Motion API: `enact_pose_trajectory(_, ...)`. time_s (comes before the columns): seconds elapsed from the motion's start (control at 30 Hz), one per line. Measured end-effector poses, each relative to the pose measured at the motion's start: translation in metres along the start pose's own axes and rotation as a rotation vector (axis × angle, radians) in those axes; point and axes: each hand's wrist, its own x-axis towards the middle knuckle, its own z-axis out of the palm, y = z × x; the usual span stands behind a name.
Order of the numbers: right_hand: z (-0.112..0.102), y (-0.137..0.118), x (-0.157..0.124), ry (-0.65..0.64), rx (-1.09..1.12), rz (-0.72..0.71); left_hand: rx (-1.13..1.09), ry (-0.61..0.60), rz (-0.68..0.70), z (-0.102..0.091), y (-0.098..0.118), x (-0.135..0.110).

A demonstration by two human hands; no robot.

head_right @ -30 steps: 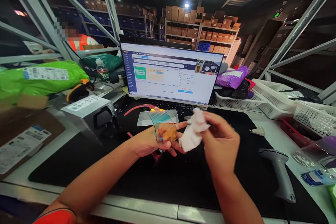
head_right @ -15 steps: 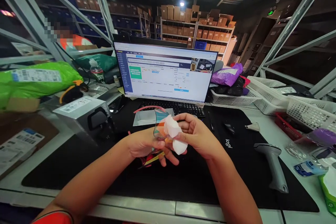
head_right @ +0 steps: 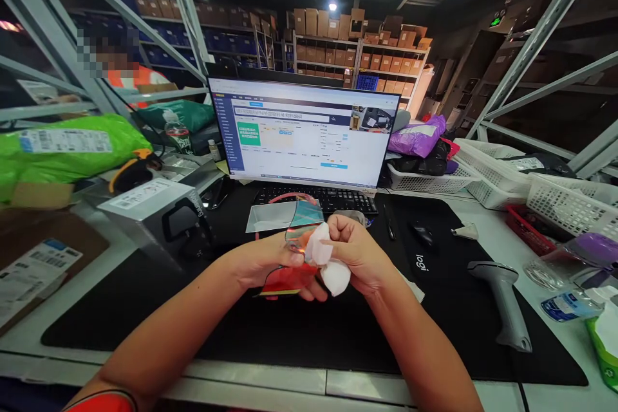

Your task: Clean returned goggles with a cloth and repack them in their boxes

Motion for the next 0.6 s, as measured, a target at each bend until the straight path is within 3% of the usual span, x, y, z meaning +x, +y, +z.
enact_pose_trajectory(0.17, -0.008, -0.015, -0.003, 0.191, 0.058, -0.13, 0.366, 0.352, 0.33, -0.006, 0.016, -0.016)
enact_pose_trajectory(0.3, -0.015, -0.023, 0.0, 0.303, 0.092, -0.275, 1.18, 0.646, 0.607, 0.007, 0.022, -0.03)
enact_pose_trajectory(0.37, -0.013, -0.02, 0.001, 0.329, 0.087, -0.303, 1.554, 0.779, 0.642, 0.018, 0.018, -0.03)
enact_pose_trajectory(0.43, -0.009, -0.015, 0.003, 0.333, 0.077, -0.302, 1.793, 0.846, 0.651, 0.027, 0.011, -0.026)
enact_pose_trajectory(0.6, -0.002, -0.004, 0.006, 0.309, 0.076, -0.294, 1.93, 0.92, 0.615, 0.025, -0.003, -0.012)
